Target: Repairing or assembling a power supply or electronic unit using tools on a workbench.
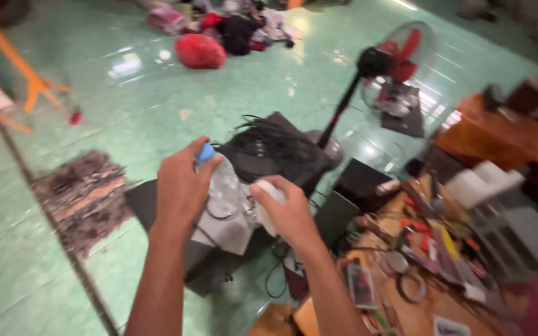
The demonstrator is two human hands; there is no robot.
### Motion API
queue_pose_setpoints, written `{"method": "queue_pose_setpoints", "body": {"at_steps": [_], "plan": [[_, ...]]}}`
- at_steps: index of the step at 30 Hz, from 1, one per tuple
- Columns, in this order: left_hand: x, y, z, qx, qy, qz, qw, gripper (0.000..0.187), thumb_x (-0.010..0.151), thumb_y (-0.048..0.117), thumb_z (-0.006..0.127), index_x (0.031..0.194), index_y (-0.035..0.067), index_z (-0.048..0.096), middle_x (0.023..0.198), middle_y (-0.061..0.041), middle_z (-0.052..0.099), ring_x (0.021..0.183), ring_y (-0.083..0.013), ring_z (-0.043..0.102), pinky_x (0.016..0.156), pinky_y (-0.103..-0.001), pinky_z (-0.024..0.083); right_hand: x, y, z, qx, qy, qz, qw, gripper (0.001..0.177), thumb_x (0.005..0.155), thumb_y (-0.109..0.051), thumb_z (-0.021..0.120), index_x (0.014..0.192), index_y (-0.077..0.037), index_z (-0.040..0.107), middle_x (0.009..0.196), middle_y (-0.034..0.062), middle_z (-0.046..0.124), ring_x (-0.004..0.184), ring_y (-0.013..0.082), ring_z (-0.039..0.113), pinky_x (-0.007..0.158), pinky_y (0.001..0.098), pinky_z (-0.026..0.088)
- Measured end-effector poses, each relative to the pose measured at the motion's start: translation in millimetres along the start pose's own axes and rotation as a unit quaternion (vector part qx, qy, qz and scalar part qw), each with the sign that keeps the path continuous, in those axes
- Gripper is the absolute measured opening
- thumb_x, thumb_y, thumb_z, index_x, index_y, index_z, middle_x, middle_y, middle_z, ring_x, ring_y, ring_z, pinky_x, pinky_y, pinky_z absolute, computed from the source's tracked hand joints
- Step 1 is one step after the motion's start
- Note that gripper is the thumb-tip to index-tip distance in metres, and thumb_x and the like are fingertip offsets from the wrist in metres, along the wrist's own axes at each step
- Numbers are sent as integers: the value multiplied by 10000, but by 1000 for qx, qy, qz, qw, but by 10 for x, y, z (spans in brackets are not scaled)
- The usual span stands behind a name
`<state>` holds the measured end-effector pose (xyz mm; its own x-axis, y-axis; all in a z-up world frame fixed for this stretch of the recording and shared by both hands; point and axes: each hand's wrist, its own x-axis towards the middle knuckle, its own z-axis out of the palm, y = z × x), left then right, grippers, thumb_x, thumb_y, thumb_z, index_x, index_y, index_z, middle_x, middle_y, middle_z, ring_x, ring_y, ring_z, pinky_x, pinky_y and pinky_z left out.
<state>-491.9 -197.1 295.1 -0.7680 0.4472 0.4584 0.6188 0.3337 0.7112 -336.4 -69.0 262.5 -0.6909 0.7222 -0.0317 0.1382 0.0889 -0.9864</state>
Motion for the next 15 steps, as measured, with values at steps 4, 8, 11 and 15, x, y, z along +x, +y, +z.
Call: {"method": "queue_pose_setpoints", "body": {"at_steps": [4, 8, 11, 15], "plan": [[107, -648, -329, 64, 13, -22, 998, 454, 844, 326, 789, 1233, 104, 716, 1005, -207, 739, 958, -426, 679, 823, -511, 526, 209, -140, 657, -45, -68, -105, 991, 347, 856, -332, 772, 1053, -47, 744, 876, 25, 737, 798, 106, 665, 716, 285, 555], [71, -1002, -422, 94, -10, -105, 990, 429, 815, 307, 796, 1197, 125, 726, 1026, -200, 736, 967, -425, 679, 812, -520, 528, 265, -127, 1002, -98, -102, -118, 983, 417, 839, -382, 771, 1106, -63, 741, 956, 73, 771, 883, 143, 717, 806, 306, 566], [-29, -1273, -314, 79, -22, -131, 988, 420, 813, 280, 804, 1191, 117, 720, 1022, -209, 736, 972, -421, 687, 833, -508, 538, 273, 7, 1087, -104, -109, -118, 982, 430, 842, -402, 773, 1111, -68, 743, 986, 79, 769, 912, 142, 712, 833, 308, 561], [-295, -1866, -57, 47, -28, -84, 995, 472, 808, 193, 802, 1244, 58, 682, 1045, -249, 719, 985, -447, 683, 862, -503, 535, 215, 152, 950, -83, -102, -83, 988, 446, 836, -406, 776, 1129, -72, 728, 992, 54, 759, 910, 127, 696, 820, 309, 564]]}}
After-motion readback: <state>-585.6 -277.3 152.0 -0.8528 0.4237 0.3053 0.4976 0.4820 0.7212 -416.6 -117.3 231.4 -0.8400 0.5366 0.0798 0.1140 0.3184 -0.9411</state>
